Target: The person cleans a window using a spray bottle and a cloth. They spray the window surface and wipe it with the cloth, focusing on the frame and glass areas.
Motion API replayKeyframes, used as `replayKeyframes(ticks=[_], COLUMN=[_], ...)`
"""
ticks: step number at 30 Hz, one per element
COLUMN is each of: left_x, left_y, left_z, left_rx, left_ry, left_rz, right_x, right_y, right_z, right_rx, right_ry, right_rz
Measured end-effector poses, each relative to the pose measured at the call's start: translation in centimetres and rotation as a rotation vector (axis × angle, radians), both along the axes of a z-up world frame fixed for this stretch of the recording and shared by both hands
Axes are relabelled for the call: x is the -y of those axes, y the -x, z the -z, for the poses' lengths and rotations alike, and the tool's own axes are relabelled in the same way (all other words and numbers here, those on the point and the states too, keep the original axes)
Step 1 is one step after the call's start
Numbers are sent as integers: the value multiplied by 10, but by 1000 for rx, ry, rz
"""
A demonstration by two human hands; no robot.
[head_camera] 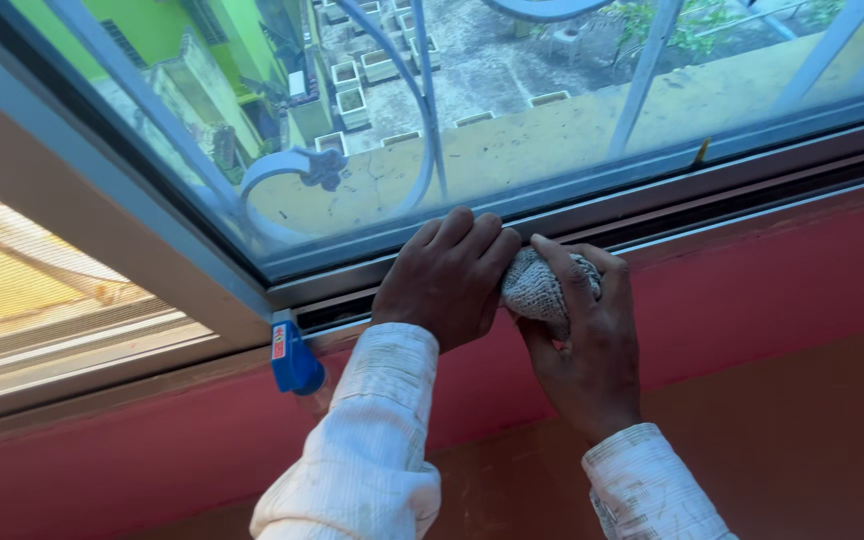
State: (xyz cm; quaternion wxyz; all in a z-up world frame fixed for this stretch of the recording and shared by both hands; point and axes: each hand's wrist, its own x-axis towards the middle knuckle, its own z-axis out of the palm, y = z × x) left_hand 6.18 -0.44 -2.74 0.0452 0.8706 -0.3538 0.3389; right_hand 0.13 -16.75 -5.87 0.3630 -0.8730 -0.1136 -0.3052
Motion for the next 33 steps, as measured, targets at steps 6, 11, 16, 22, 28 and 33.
replayKeyframes(ticks=[6, 11, 16, 22, 28, 33], left_x=[-3, -5, -4, -3, -3, -4], left_y=[2, 3, 1, 3, 2, 0], left_z=[0, 4, 4, 2, 2, 5], left_rx=[-17, -7, 6, -74, -57, 20], left_ry=[-36, -47, -48, 21, 28, -1], left_rz=[-16, -17, -19, 10, 25, 1], right_x=[3, 6, 8, 5, -5, -14], right_y=[1, 3, 1, 8, 16, 11], right_z=[-5, -7, -17, -25, -24, -21], right_rx=[11, -22, -144, -107, -63, -105], right_ry=[-18, 3, -71, -118, -101, -56], right_rz=[26, 54, 40, -27, 48, 107])
